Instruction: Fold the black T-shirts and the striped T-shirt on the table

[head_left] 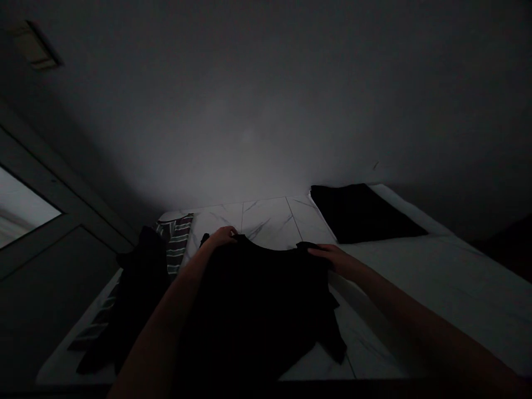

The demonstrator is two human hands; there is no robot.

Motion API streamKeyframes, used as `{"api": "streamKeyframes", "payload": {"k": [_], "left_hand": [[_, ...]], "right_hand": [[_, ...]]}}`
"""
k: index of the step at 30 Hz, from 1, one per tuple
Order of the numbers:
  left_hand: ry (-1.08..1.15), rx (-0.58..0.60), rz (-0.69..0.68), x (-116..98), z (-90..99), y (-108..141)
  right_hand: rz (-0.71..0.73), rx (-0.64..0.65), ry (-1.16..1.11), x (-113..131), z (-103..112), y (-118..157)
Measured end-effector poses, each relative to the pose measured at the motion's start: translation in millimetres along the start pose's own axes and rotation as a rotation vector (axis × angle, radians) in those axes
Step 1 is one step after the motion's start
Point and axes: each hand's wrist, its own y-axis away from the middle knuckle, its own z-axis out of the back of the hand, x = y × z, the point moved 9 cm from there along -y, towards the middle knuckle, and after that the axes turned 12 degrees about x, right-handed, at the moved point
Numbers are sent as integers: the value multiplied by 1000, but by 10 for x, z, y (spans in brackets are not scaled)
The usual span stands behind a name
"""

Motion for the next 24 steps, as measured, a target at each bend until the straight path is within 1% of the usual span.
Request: {"api": "streamKeyframes", "payload": {"k": [2, 5, 7, 8, 10, 13, 15, 17, 19, 21, 22, 24], "left_hand": [[3, 18, -20, 19, 47, -4], [16, 21, -60, 61, 171, 59], [46, -1, -103, 100, 330, 134], [81, -34, -139, 115, 455, 180], [168, -139, -223, 139, 797, 290], [255, -339, -304, 161, 1456, 510], [256, -487, -317, 134, 1936, 717], [240, -633, -332, 51, 2403, 982], [205, -722, -342, -82, 2799, 1245], [160, -752, -336, -235, 3120, 1474], [135, -760, -329, -310, 3257, 1578], [84, -796, -310, -445, 3498, 1784]], "right_hand": [[-57, 13, 13, -6, 23, -58], [-155, 84, 68, 5, -1, -144], [-150, 108, 149, 133, 10, -212], [-117, 97, 206, 248, 40, -254], [8, 37, 337, 583, 127, -345], [274, -80, 470, 1241, 228, -460], [417, -150, 469, 1671, 262, -523], [524, -226, 425, 2081, 287, -568], [626, -307, 411, 2503, 300, -563], [759, -410, 470, 2958, 304, -462], [843, -478, 526, 3191, 302, -360], [1042, -645, 655, 3615, 278, -59]]}}
